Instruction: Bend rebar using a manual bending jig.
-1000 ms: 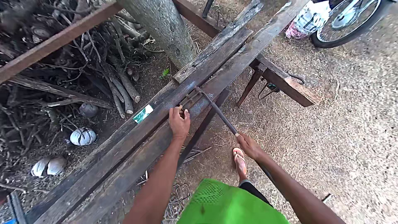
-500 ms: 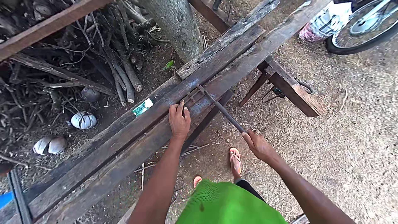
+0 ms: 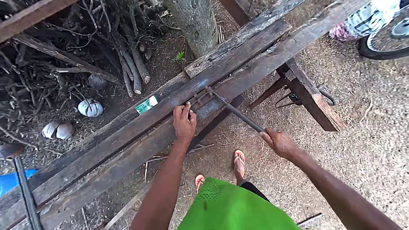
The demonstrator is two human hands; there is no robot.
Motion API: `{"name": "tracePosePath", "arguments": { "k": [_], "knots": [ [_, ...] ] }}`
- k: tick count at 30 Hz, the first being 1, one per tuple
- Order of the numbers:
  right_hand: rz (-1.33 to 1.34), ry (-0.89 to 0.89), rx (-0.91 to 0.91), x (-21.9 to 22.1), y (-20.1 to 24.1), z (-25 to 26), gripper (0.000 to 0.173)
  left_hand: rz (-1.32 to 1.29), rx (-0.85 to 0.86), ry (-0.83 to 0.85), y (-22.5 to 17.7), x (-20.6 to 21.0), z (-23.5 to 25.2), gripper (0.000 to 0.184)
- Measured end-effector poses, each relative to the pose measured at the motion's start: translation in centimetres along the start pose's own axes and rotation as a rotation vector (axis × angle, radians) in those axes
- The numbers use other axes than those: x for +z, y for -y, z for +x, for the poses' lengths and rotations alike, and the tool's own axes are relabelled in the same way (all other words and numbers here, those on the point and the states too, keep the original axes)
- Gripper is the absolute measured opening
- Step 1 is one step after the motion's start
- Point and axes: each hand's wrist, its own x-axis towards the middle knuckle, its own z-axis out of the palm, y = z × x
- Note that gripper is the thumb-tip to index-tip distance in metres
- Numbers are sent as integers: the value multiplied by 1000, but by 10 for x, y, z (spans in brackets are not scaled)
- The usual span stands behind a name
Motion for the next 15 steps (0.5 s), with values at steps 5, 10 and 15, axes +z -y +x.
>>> {"name": "tracePosePath", "arguments": {
  "k": [5,10,15],
  "knots": [
    [98,-1,93,21,25,-15,64,-33,-12,16,3,-1,-1,35],
    [189,-1,60,38,30,-30,63,-46,-9,19,4,-2,-1,37],
    [301,-11,44,66,43,-47,59,-63,-44,29,3,-4,3,40]
  ]
}}
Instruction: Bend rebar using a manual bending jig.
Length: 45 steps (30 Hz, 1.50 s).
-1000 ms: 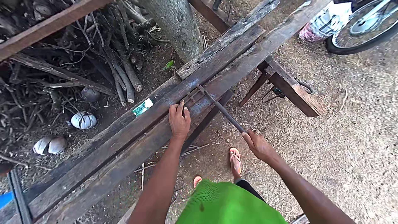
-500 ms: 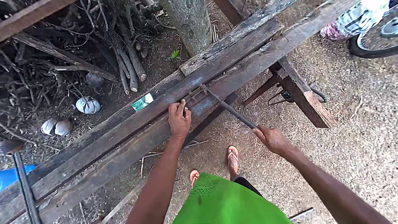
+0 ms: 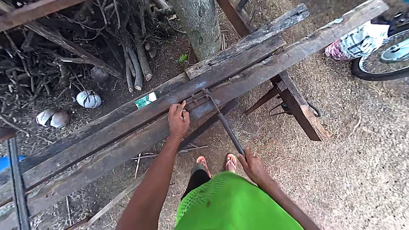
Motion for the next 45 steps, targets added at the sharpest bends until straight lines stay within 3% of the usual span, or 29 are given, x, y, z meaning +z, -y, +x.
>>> {"name": "tracePosePath", "arguments": {
  "k": [8,17,24,45],
  "knots": [
    [66,-107,41,-1,21,9,59,-135,-73,20,1,-7,3,34],
    [246,-49,10,-6,50,63,54,-180,-98,48,1,-8,2,34],
    [483,-19,-1,13,55,62,52,-101,-108,28,-3,-1,2,37],
    [565,-183,80,64,87,55,51,-39,-101,28,-1,-2,0,34]
  ]
}}
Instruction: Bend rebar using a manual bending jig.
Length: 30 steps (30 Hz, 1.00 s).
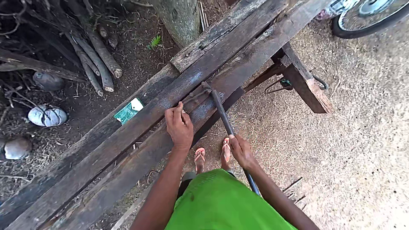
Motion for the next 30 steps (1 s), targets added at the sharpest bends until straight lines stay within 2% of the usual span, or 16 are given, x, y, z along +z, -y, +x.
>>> {"name": "tracePosePath", "arguments": {
  "k": [9,12,15,17,21,25,30],
  "knots": [
    [-42,4,-13,-14,9,-4,50,-23,20,-6,-1,0,3,36],
    [-48,-26,-30,-2,3,0,51,-24,32,-10,2,-1,3,35],
    [-73,-64,35,18,6,-2,59,-21,41,2,2,0,2,35],
    [-61,-88,45,23,10,-4,59,-19,51,6,1,2,2,36],
    [-53,-30,21,2,7,-4,54,-7,54,-2,1,3,2,37],
    [-126,-3,43,-17,-22,-39,56,18,62,-10,0,2,3,36],
    [-297,-95,164,-24,-59,-93,61,-22,46,41,0,-4,1,36]
  ]
}}
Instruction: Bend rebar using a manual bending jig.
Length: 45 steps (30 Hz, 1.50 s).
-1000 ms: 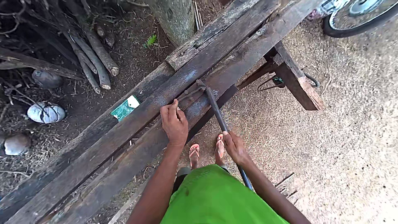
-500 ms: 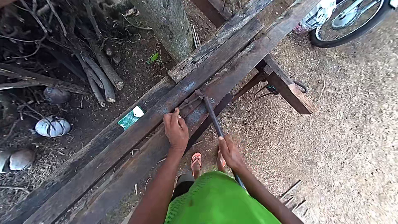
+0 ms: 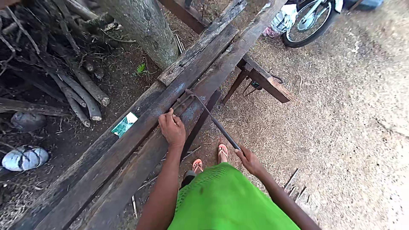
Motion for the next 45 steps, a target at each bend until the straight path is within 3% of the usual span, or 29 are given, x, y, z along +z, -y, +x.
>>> {"name": "tracePosePath", "arguments": {
  "k": [6,11,23,31,42,45],
  "knots": [
    [-189,-173,86,-3,9,-21,64,-44,31,23,4,-2,0,38],
    [-451,-315,72,-28,12,-10,67,-43,59,27,2,-7,0,35],
    [-543,-207,66,-65,5,16,73,20,84,21,2,-2,-1,34],
    [-632,-159,-11,-114,-4,46,74,31,72,-16,1,2,0,33],
    [-383,-266,16,-27,4,8,71,5,86,22,0,-1,4,37],
    [-357,-266,64,-19,10,-6,71,-4,8,80,0,-6,4,39]
  ]
}}
